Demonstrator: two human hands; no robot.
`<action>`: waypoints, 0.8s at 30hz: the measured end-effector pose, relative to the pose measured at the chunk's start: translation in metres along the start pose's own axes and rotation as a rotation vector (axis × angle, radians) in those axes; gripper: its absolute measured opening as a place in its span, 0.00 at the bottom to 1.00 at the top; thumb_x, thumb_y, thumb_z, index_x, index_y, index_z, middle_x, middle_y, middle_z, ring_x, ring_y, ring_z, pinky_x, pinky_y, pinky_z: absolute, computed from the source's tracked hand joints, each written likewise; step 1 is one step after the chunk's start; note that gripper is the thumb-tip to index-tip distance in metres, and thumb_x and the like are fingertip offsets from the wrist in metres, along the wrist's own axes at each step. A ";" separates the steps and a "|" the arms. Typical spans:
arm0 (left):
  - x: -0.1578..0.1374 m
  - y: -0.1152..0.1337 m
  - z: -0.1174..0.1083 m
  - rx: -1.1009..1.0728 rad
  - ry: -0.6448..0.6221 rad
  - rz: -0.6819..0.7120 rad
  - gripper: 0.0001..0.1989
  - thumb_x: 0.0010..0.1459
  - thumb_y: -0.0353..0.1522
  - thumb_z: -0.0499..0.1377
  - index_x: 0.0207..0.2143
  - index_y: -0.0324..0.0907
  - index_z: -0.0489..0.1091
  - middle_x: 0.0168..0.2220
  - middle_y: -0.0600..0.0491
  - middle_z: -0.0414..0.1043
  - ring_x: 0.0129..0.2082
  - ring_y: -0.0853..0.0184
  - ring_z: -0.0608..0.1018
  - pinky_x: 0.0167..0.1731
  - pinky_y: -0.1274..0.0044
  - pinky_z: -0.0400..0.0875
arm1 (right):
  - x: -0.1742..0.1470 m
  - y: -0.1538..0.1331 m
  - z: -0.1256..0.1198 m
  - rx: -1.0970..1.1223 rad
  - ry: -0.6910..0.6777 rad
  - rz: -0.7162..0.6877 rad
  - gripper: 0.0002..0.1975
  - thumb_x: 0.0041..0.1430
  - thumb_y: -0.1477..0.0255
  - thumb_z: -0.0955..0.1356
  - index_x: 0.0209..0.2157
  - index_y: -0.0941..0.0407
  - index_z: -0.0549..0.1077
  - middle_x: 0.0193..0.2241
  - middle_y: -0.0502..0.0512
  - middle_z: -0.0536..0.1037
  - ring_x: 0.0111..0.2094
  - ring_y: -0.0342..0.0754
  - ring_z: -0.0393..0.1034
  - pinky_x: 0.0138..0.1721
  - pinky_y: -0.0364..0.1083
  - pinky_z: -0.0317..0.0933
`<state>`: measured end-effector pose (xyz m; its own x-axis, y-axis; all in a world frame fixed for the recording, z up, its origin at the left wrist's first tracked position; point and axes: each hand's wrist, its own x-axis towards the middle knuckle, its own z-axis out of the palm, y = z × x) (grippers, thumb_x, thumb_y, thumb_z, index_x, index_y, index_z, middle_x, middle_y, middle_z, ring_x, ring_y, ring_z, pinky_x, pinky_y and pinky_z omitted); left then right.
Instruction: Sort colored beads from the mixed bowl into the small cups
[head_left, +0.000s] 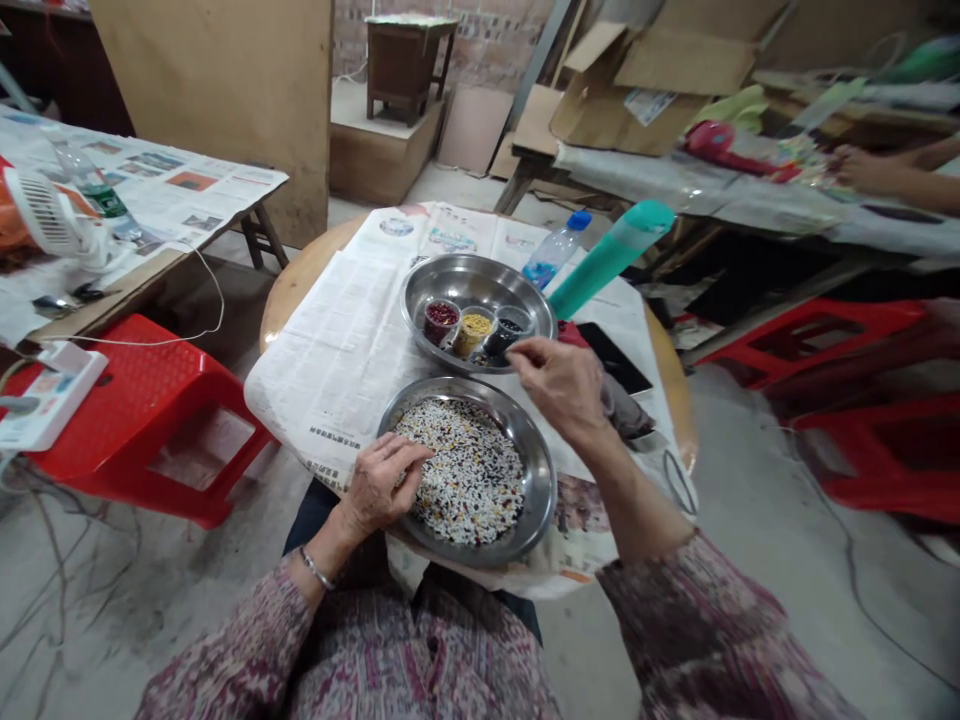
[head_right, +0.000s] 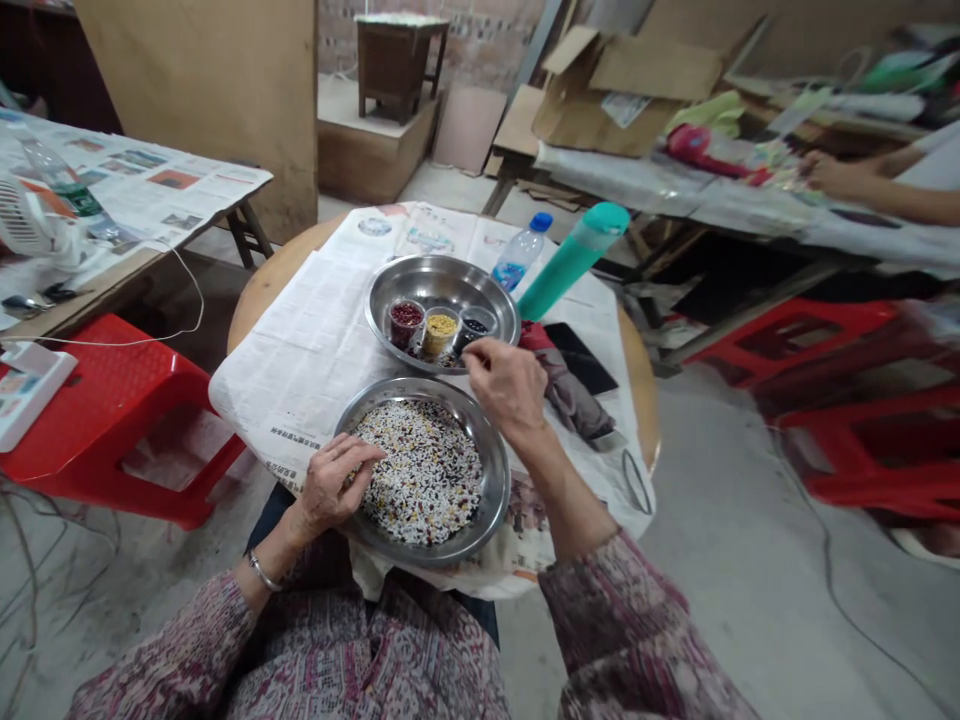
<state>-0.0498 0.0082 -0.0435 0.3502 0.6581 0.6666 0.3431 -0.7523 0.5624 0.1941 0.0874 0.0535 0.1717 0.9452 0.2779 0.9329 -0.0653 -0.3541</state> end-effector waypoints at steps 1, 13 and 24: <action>0.000 -0.001 0.000 -0.004 0.008 0.001 0.10 0.64 0.23 0.53 0.43 0.40 0.71 0.36 0.50 0.78 0.37 0.65 0.78 0.42 0.70 0.73 | 0.015 0.004 -0.001 -0.011 0.032 0.030 0.14 0.60 0.66 0.65 0.42 0.53 0.81 0.36 0.58 0.83 0.38 0.54 0.76 0.39 0.50 0.64; 0.002 -0.002 -0.002 -0.019 -0.005 0.006 0.10 0.64 0.23 0.53 0.44 0.41 0.70 0.35 0.50 0.77 0.35 0.65 0.77 0.39 0.71 0.72 | 0.110 0.019 0.023 -0.189 -0.284 0.084 0.12 0.54 0.71 0.70 0.40 0.54 0.82 0.40 0.59 0.83 0.45 0.55 0.75 0.46 0.50 0.67; 0.001 -0.001 -0.001 -0.004 -0.023 -0.017 0.09 0.64 0.24 0.53 0.43 0.41 0.70 0.36 0.50 0.77 0.35 0.65 0.78 0.41 0.70 0.74 | 0.111 0.037 0.032 -0.164 -0.146 0.064 0.08 0.54 0.70 0.70 0.33 0.57 0.81 0.33 0.61 0.82 0.39 0.57 0.75 0.42 0.53 0.66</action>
<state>-0.0501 0.0095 -0.0425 0.3646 0.6712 0.6455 0.3461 -0.7412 0.5752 0.2372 0.2000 0.0425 0.1960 0.9729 0.1230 0.9625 -0.1669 -0.2137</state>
